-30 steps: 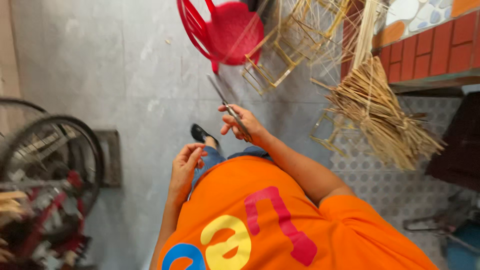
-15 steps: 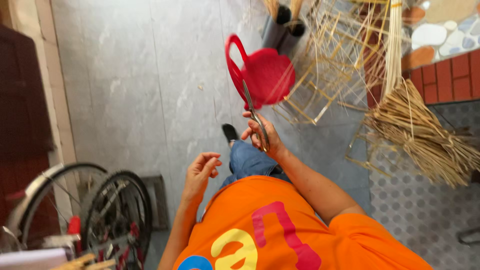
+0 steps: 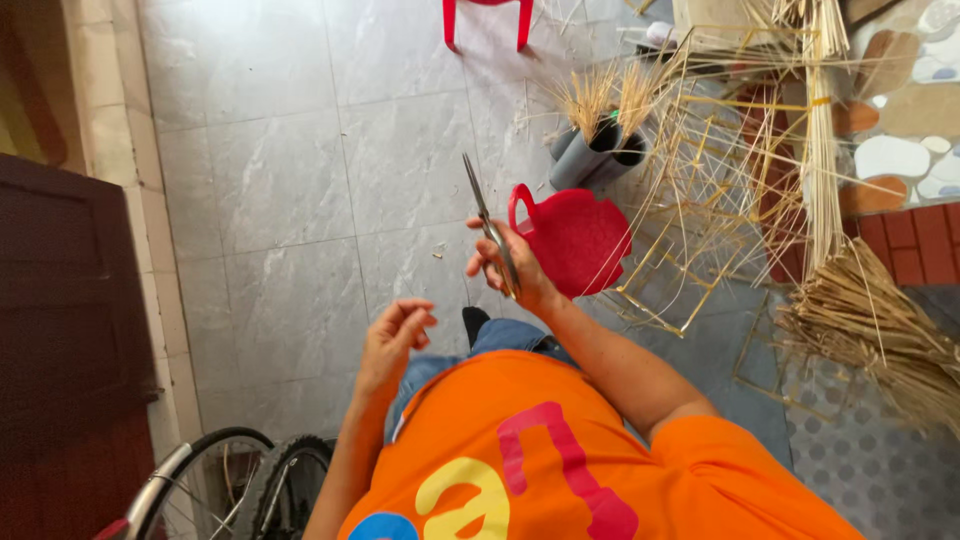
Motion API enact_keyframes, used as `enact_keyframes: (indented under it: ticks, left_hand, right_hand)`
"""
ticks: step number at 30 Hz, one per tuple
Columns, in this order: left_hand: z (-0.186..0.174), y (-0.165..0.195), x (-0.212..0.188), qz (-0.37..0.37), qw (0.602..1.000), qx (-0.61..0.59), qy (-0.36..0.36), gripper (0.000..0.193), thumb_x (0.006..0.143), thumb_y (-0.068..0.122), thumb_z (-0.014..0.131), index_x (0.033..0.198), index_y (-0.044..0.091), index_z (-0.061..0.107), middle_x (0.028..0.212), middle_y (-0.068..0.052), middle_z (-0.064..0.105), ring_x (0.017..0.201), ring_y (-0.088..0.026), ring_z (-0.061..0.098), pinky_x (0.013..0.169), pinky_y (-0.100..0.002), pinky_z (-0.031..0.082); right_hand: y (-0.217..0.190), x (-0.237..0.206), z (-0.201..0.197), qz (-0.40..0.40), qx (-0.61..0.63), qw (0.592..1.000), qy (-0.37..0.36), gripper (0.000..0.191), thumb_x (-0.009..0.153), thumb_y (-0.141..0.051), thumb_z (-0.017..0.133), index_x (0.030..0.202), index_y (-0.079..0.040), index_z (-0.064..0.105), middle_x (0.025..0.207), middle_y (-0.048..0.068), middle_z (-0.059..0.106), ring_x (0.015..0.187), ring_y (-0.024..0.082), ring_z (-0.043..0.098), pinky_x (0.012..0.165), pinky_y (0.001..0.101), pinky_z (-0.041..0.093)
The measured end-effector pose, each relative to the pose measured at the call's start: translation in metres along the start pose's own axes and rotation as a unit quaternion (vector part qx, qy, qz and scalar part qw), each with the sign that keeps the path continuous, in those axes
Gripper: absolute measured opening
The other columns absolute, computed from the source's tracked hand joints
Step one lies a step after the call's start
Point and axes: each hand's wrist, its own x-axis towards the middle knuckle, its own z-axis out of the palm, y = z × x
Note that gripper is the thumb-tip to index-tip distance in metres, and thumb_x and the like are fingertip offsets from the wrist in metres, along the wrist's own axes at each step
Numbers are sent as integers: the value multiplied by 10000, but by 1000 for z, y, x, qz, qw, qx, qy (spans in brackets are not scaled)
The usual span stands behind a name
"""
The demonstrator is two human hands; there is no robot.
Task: The person sits on the floor and uses shears to cut the ends of dried plant stalks. They gather the cut stalks into a bundle, tie them together, and carry the bundle indoors to a workbench.
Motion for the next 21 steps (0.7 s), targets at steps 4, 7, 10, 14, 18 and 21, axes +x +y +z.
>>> enact_keyframes:
  ticks: [4, 7, 10, 14, 18, 21]
  left_hand:
    - [-35, 41, 70, -16, 998, -57, 21, 202, 1001, 190, 640, 1132, 47, 697, 940, -44, 714, 700, -81, 567, 643, -242, 476]
    - [-64, 68, 117, -32, 998, -43, 25, 199, 994, 187, 645, 1131, 52, 696, 940, -45, 715, 701, -88, 577, 652, -239, 482]
    - [-91, 96, 181, -32, 998, -48, 1, 195, 999, 187, 653, 1134, 51, 690, 950, -43, 707, 699, -91, 567, 650, -239, 473]
    - [-131, 136, 251, -55, 997, -39, -43, 207, 988, 198, 651, 1144, 67, 684, 953, -42, 711, 700, -86, 576, 653, -241, 481]
    - [-155, 182, 330, -102, 992, 19, -76, 219, 972, 220, 656, 1120, 62, 688, 934, -43, 712, 676, -93, 588, 622, -265, 484]
    - [-169, 203, 383, -111, 986, 60, -113, 228, 972, 230, 656, 1133, 72, 693, 949, -29, 714, 685, -73, 577, 656, -252, 502]
  right_hand:
    - [-25, 58, 14, -23, -1, 1000, -8, 477, 1028, -285, 644, 1430, -81, 486, 817, 125, 714, 453, 43, 502, 419, 190, 382]
    - [-36, 94, 19, -35, -35, 998, 34, 455, 1000, -248, 674, 1390, -79, 513, 757, 113, 695, 403, 28, 445, 374, 181, 334]
    - [-45, 130, 16, -47, -53, 992, 101, 429, 980, -236, 683, 1354, -79, 543, 710, 107, 691, 371, 32, 430, 348, 186, 325]
    - [-55, 187, 23, -87, -18, 982, 169, 413, 1008, -267, 675, 1354, -72, 562, 730, 96, 702, 397, 31, 443, 372, 187, 343]
    - [-74, 248, 39, -119, 2, 968, 222, 462, 967, -265, 686, 1366, -89, 536, 739, 112, 712, 420, 64, 504, 386, 198, 378]
    - [-78, 273, 49, -129, 8, 958, 256, 478, 976, -263, 684, 1387, -80, 524, 769, 114, 707, 467, 66, 524, 431, 197, 408]
